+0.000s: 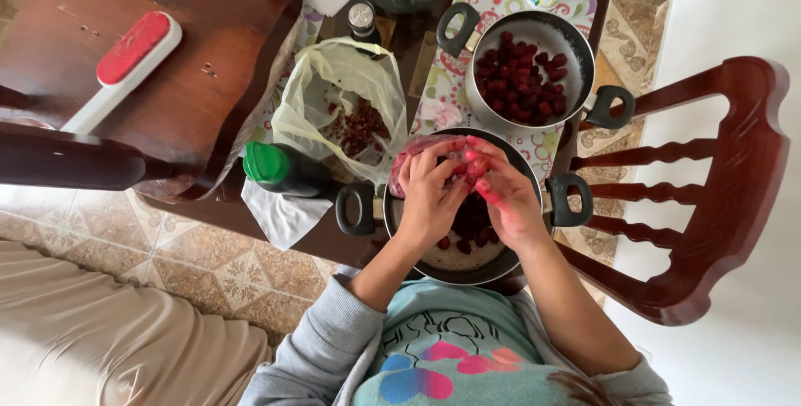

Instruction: Transferring red petals and berries from containers into a pot.

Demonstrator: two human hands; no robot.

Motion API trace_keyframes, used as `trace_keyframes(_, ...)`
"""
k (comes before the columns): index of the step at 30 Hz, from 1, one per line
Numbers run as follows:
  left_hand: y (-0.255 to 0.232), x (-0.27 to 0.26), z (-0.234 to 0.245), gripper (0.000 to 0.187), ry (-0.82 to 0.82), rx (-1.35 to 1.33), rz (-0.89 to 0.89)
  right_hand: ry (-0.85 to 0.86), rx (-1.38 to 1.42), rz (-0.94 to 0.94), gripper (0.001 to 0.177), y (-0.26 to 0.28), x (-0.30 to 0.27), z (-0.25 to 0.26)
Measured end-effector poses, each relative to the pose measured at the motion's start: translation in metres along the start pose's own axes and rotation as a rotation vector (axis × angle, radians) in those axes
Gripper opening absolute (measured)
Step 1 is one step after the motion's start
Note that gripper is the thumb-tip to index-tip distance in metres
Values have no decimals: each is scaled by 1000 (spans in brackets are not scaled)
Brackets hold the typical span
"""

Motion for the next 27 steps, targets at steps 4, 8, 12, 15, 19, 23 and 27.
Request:
trace_keyframes(4, -12, -3, 9, 27, -32, -28, -65, -13, -66, 26, 35, 1, -6, 3)
trace_keyframes(8, -27, -4, 16, 26, -50, 90, -143, -58, -44, 76, 31, -4, -9, 15)
trace_keyframes(12, -30, -5, 19, 28, -88, 134, -206, -100, -9, 5, 32, -5, -10, 20)
trace_keyframes(15, -25, -5, 21, 23, -108, 161, -168, -20, -209, 58, 29, 5, -9, 18)
trace_keyframes(19, -15, -9, 10, 21, -61, 103, -135, 2, -437, 155, 32, 15, -11, 15)
trace_keyframes(23, -13, -10, 1, 20, -18, 26, -113, -17, -665, 299, 35, 28, -13, 6)
trace_keyframes(27, -8, -12, 1, 23, -30, 89, -115, -58, -920, 435, 37, 43, -18, -6)
Point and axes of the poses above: each hand's wrist, its own x-axis towards the middle knuckle, its own z-axis out of the back of the hand, y = z × x, the point moved 6 cm from there along x, towards the middle knuckle, and after that the axes turned 7 degrees about -y, right-handed, at the moved point
